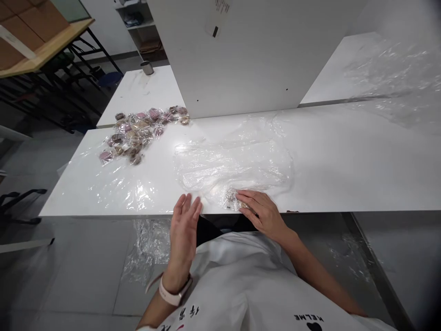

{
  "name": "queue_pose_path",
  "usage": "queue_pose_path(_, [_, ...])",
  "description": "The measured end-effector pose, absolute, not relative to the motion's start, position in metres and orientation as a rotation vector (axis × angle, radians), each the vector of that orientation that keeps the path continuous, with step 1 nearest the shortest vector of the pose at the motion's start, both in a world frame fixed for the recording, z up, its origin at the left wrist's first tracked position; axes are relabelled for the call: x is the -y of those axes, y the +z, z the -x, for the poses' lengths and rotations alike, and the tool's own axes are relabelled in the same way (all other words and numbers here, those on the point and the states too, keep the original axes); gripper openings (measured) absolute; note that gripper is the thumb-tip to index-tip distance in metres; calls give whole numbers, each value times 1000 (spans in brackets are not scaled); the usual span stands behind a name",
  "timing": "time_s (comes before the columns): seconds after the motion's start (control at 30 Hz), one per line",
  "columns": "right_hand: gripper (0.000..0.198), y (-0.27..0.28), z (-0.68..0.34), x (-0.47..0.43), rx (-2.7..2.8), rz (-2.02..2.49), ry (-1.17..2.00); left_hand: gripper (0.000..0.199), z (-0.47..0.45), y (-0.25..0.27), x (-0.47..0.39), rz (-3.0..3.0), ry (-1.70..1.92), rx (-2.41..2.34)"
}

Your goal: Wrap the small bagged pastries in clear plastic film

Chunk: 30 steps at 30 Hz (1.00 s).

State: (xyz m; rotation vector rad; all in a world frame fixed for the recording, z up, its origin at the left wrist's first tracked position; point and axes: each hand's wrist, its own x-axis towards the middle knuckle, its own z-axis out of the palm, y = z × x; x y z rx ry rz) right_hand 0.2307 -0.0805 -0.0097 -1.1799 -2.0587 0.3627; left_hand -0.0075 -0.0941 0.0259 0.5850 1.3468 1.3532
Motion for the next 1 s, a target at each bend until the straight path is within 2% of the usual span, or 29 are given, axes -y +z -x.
queue_pose_path(0.1, [31,-10,-230,80,2061,1170,359,39,0,42,68,-332,1214,-1062])
queue_pose_path(0.17, [30,-13,-230,81,2074,1173,354,43,-11,44,55,-485,1156,-966])
queue_pose_path(0.23, [28,-18,-231,80,2077,1178,331,52,-23,41,49,-878,1046,-883])
queue_pose_path(0.33, [26,-20,-235,80,2067,1183,332,68,-35,31,46,-1678,664,-744])
queue_pose_path(0.47, [30,-4,-248,86,2181,1157,519,82,-39,18,41,-2405,302,-644])
queue_pose_path(0.57, [33,27,-264,94,2289,1138,582,74,-43,9,40,-2605,274,-701])
queue_pose_path(0.67, [32,69,-276,86,2215,1198,514,62,-49,0,41,-2719,280,-768])
queue_pose_path(0.8, [41,108,-264,13,2141,1264,330,59,-55,-5,42,-2785,308,-794])
queue_pose_path(0.93, [70,104,-233,-93,2413,1076,569,62,-55,-5,43,-2759,346,-820])
queue_pose_path(1.0, [68,101,-234,-130,2559,1045,902,59,-54,-6,43,-2753,372,-819])
